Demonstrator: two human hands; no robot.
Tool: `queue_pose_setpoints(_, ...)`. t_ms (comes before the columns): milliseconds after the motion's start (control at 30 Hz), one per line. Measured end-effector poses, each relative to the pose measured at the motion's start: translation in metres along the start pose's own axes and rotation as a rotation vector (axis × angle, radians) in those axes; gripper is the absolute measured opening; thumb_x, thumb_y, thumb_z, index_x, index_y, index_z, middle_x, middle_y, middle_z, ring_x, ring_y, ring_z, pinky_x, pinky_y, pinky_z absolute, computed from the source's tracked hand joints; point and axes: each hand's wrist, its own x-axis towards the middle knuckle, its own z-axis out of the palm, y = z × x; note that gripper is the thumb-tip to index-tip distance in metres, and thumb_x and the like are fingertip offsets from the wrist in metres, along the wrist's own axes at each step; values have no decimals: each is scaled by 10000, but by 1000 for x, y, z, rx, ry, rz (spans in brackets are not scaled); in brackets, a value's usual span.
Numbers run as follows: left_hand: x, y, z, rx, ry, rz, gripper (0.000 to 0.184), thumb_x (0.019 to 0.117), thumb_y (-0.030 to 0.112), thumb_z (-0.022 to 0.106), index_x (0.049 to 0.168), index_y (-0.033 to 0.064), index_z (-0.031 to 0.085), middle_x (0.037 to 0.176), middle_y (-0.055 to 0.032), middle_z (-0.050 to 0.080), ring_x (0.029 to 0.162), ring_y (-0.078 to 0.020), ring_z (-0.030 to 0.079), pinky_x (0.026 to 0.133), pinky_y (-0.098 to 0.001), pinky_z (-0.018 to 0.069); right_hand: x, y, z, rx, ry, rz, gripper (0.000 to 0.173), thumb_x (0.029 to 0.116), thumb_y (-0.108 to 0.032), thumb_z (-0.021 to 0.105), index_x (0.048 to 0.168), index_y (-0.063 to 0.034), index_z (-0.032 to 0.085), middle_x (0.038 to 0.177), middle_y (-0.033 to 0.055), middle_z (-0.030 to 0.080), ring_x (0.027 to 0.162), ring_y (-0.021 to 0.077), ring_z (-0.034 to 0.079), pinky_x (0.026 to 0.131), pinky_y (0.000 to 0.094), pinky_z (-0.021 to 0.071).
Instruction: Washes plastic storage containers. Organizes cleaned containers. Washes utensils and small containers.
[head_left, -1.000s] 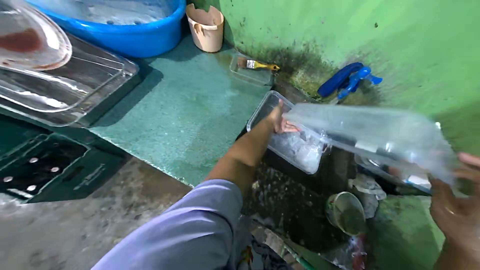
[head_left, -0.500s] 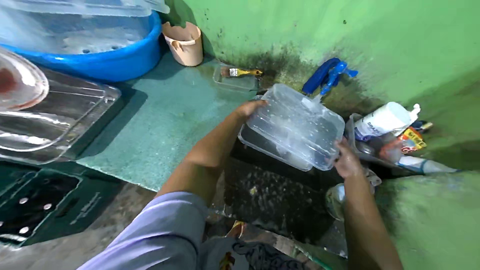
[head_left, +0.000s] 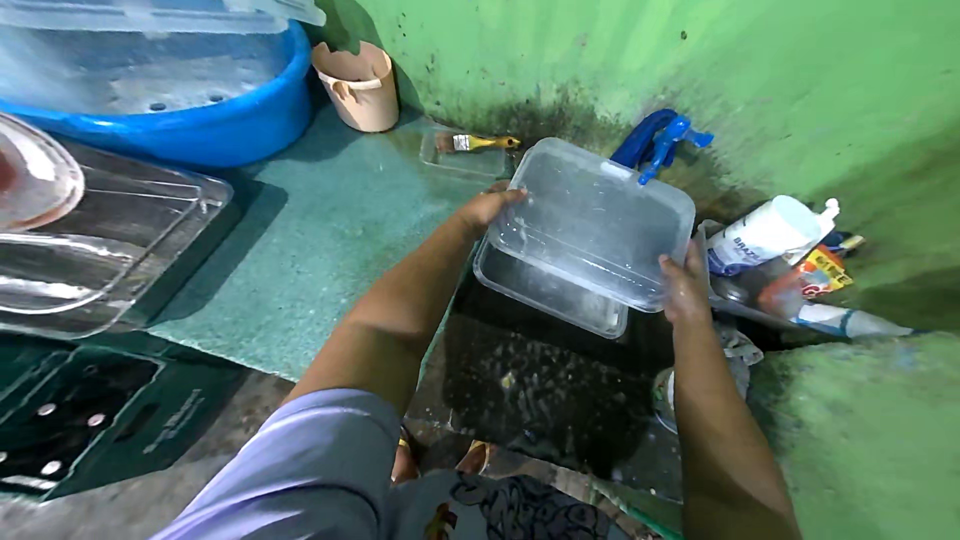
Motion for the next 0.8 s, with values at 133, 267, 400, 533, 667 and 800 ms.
queue_pose_setpoints(133,6,-11,8,-28,-53,-8,582,1062,404,527,1554,122,394,1360,-171,613,1193,-260,635,990,-455,542,-5,-13,-8,-71,54,7,752,1005,-236,649,1640,-265,248,1600,94,417,1362,283,518,1052,540,489)
queue_pose_setpoints(267,8,-17,16,-48,-73,-27,589,1061,420,513,1555,122,392,1403,-175,588,1242,-283,609,1012,-488,529,-10,-18,-14,-77,87,-9,736,1005,-195,653,1633,-217,270,1610,92,404,1382,247,504,1077,492,485)
queue_pose_setpoints(400,8,-17,21,-23,-110,-32,571,1090,529,355,1486,137,480,1334,-141,629,1184,-241,632,981,-469,533,-12,-15,-22,-84,98,5,740,999,-215,657,1630,-219,270,1586,98,429,1341,249,533,1042,486,502)
queue_pose_setpoints(533,8,-15,18,-69,-132,-47,614,1081,582,298,1421,135,546,1259,-104,670,1119,-208,662,936,-444,559,-14,-5,-21,-24,109,32,722,1010,-197,644,1631,-235,276,1625,87,386,1398,261,487,1055,515,484)
queue_pose_setpoints(667,-7,12,9,-9,-47,11,583,1077,556,364,1425,128,554,1272,-106,674,1128,-208,663,951,-440,558,-15,12,-11,116,41,41,694,1019,-212,613,1622,-231,269,1567,94,446,1347,259,527,1041,505,511)
queue_pose_setpoints(800,-17,42,-13,145,13,122,566,1060,462,510,1525,147,451,1421,-138,577,1258,-247,588,1036,-468,503,-9,22,14,222,-4,48,646,1032,-127,583,1602,-199,287,1500,113,498,1277,238,575,1008,474,534)
